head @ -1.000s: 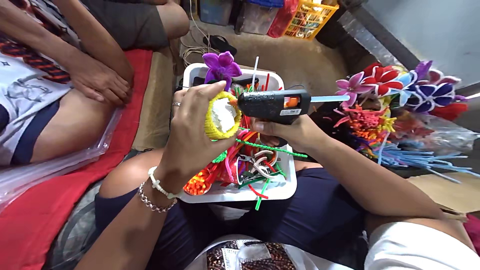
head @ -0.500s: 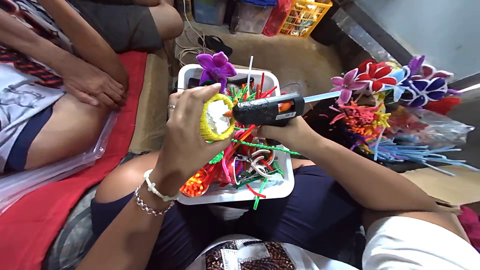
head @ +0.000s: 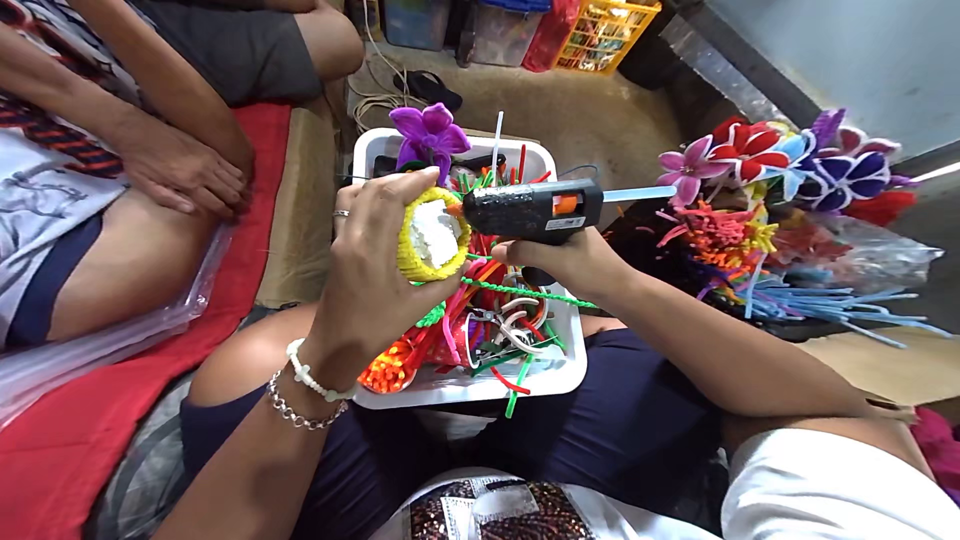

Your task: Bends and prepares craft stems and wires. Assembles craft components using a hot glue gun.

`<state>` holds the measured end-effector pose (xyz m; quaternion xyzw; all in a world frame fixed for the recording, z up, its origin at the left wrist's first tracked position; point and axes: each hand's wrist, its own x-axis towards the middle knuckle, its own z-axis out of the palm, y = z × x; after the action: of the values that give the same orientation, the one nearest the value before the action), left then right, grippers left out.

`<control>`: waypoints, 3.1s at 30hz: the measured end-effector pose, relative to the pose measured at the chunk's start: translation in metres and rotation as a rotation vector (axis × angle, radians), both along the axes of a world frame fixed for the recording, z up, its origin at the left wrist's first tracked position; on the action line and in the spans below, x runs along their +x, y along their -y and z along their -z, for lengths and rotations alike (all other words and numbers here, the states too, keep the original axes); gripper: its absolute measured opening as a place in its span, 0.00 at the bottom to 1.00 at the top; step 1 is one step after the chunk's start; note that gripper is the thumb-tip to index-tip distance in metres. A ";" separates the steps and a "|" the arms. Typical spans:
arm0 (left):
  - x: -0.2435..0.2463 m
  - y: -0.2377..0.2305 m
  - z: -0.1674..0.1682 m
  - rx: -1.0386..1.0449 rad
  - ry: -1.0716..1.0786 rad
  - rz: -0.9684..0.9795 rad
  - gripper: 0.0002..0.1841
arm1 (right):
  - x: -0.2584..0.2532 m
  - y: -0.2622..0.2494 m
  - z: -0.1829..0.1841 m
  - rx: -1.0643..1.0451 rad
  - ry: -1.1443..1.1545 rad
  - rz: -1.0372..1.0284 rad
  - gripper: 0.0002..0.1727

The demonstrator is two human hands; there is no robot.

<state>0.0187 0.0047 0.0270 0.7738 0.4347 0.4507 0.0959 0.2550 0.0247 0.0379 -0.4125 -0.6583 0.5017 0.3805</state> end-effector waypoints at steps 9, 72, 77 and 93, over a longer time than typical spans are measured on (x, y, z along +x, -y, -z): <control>0.000 0.000 0.000 -0.009 0.004 -0.004 0.42 | 0.003 -0.005 -0.005 -0.045 -0.076 -0.192 0.09; -0.008 -0.003 -0.004 -0.061 0.020 -0.051 0.43 | 0.006 -0.005 -0.008 0.350 0.084 -0.125 0.17; -0.022 -0.014 0.002 -0.154 0.114 -0.114 0.43 | 0.011 -0.007 0.000 0.221 -0.106 -0.025 0.13; -0.009 -0.039 0.041 -0.561 -0.057 -0.045 0.45 | 0.022 -0.010 0.001 0.078 -0.037 -0.096 0.07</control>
<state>0.0099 0.0432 -0.0144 0.7194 0.5621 0.2931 0.2840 0.2772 0.0349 0.0367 -0.3559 -0.6891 0.5009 0.3840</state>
